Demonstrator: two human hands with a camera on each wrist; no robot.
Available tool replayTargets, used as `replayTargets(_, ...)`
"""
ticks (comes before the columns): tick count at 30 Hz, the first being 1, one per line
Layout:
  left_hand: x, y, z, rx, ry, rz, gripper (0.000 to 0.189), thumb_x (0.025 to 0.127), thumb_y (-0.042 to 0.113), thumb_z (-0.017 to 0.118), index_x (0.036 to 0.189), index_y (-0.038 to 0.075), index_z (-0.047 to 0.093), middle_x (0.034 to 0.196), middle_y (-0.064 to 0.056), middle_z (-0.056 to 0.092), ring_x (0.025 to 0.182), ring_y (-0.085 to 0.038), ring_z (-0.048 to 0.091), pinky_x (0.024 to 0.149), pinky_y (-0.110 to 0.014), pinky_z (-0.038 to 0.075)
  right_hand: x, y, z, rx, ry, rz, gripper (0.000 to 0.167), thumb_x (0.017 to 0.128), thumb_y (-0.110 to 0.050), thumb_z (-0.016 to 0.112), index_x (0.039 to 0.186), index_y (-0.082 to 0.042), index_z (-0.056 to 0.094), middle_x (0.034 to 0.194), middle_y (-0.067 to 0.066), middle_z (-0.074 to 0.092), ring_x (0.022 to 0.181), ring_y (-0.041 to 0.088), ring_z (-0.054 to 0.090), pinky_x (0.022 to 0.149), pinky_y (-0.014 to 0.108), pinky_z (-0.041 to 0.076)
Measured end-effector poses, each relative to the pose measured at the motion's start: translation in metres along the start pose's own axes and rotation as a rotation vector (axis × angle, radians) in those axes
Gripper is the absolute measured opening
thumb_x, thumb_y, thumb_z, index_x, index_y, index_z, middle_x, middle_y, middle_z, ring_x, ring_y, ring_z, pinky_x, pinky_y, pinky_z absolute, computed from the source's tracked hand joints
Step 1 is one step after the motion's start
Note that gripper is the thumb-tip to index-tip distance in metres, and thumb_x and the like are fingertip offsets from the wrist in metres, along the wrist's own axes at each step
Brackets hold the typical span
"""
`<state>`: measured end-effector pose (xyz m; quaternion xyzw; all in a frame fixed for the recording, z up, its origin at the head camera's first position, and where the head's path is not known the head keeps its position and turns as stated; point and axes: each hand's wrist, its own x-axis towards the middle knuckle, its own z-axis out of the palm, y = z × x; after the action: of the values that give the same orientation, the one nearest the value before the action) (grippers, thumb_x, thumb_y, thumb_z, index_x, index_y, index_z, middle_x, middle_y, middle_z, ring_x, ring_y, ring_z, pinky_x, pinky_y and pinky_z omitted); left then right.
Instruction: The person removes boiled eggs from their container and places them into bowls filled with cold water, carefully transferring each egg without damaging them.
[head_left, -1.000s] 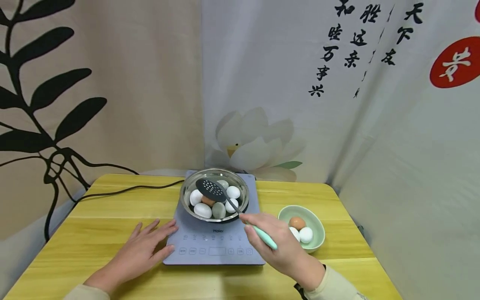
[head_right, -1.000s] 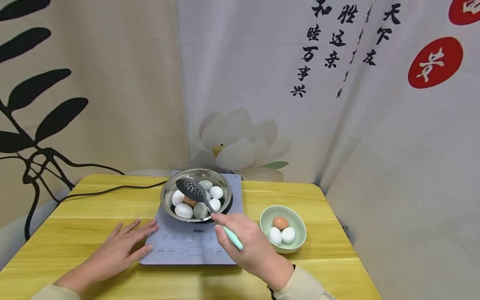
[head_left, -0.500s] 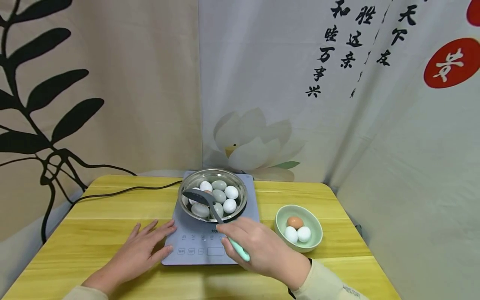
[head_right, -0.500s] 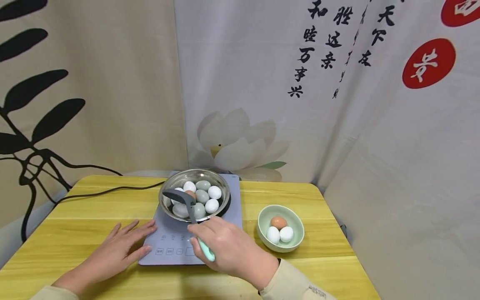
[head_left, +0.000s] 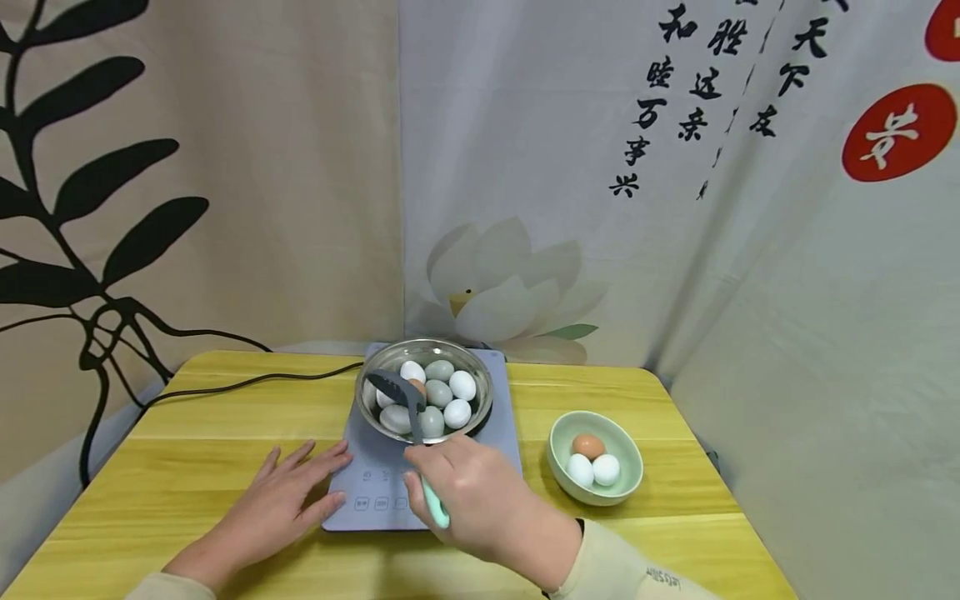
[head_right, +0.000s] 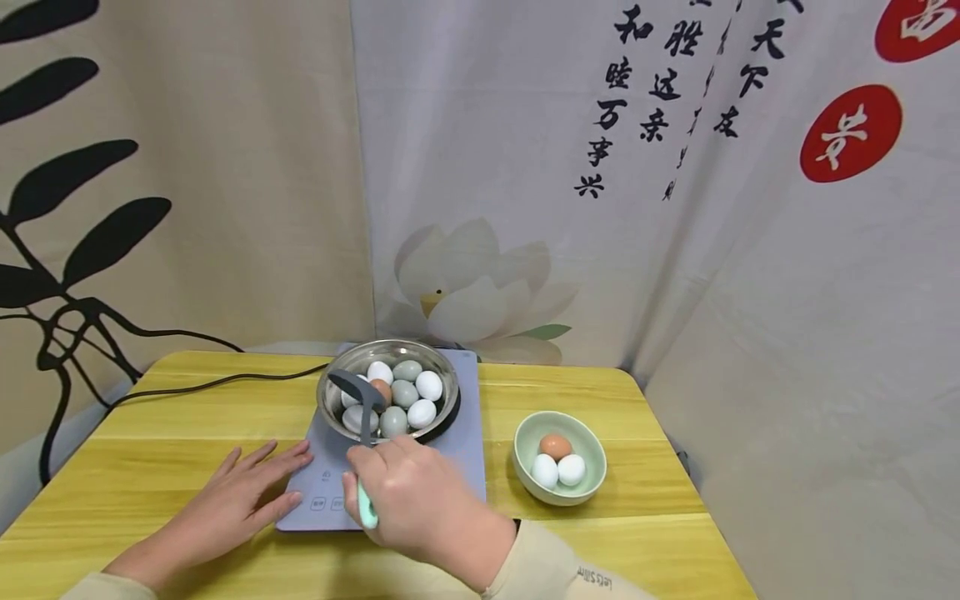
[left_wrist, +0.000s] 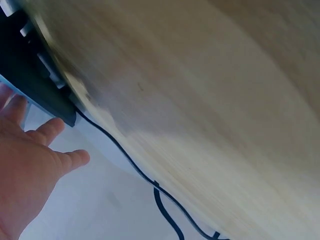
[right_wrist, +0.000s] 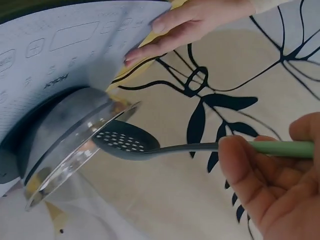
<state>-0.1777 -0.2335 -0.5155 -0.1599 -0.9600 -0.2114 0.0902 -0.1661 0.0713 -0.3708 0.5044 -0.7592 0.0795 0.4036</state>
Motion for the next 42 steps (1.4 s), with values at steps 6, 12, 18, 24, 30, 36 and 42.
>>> replayTargets(6, 0.001, 0.000, 0.000, 0.002, -0.013, -0.005, 0.056, 0.102, 0.058, 0.066, 0.150, 0.030, 0.063, 0.162, 0.003, 0.056, 0.149, -0.051, 0.048, 0.119, -0.082, 0.024, 0.002, -0.017, -0.001, -0.057, 0.004, -0.025, 0.033, 0.105, -0.022, 0.046, 0.106, -0.008, 0.075, 0.084, -0.004, 0.075, 0.069, 0.008, 0.065, 0.064, 0.017, 0.056)
replayTargets(12, 0.000, -0.001, -0.002, -0.007, -0.010, -0.003, 0.055, 0.102, 0.058, 0.066, 0.149, 0.030, 0.064, 0.162, 0.003, 0.057, 0.149, -0.051, 0.049, 0.118, -0.082, 0.024, 0.003, -0.014, 0.001, -0.062, -0.016, -0.064, 0.031, 0.105, -0.021, 0.046, 0.105, -0.009, 0.074, 0.087, -0.005, 0.075, 0.072, 0.007, 0.066, 0.067, 0.016, 0.054)
replayTargets(18, 0.000, -0.002, -0.002, -0.010, -0.015, -0.007, 0.056, 0.102, 0.059, 0.065, 0.150, 0.030, 0.064, 0.163, 0.003, 0.056, 0.149, -0.051, 0.049, 0.118, -0.082, 0.024, -0.002, -0.005, 0.014, 0.006, -0.023, -0.012, 0.027, 0.105, -0.022, 0.051, 0.107, -0.010, 0.075, 0.090, -0.005, 0.077, 0.076, 0.009, 0.068, 0.073, 0.017, 0.057)
replayTargets(24, -0.001, -0.002, -0.003, -0.007, 0.000, -0.002, 0.056, 0.102, 0.056, 0.066, 0.151, 0.028, 0.063, 0.163, 0.002, 0.055, 0.149, -0.051, 0.048, 0.120, -0.081, 0.023, -0.015, 0.009, 0.017, 0.316, 0.040, 0.244, 0.025, 0.108, -0.016, 0.056, 0.116, -0.005, 0.077, 0.102, 0.003, 0.082, 0.090, 0.016, 0.078, 0.087, 0.024, 0.064)
replayTargets(30, -0.002, 0.001, -0.003, -0.009, -0.006, -0.004, 0.056, 0.102, 0.056, 0.066, 0.151, 0.029, 0.063, 0.163, 0.003, 0.055, 0.150, -0.050, 0.047, 0.120, -0.081, 0.023, -0.039, 0.022, 0.004, 0.715, 0.113, 0.601, 0.025, 0.105, -0.002, 0.059, 0.122, 0.004, 0.076, 0.101, 0.015, 0.083, 0.084, 0.016, 0.078, 0.079, 0.028, 0.067)
replayTargets(36, -0.002, 0.002, -0.004, -0.003, -0.011, -0.017, 0.056, 0.102, 0.059, 0.065, 0.150, 0.029, 0.064, 0.163, 0.004, 0.055, 0.150, -0.050, 0.048, 0.120, -0.081, 0.024, -0.053, 0.052, 0.005, 1.124, 0.195, 1.251, 0.039, 0.113, -0.024, 0.051, 0.124, 0.006, 0.073, 0.100, 0.025, 0.080, 0.075, 0.019, 0.076, 0.071, 0.034, 0.068)
replayTargets(42, -0.002, 0.002, -0.003, 0.002, -0.007, -0.014, 0.057, 0.102, 0.059, 0.065, 0.150, 0.028, 0.064, 0.163, 0.003, 0.056, 0.149, -0.050, 0.048, 0.120, -0.081, 0.024, -0.061, 0.068, 0.009, 1.305, 0.273, 1.504, 0.043, 0.113, -0.026, 0.044, 0.128, 0.008, 0.066, 0.097, 0.017, 0.081, 0.076, 0.020, 0.074, 0.073, 0.033, 0.066)
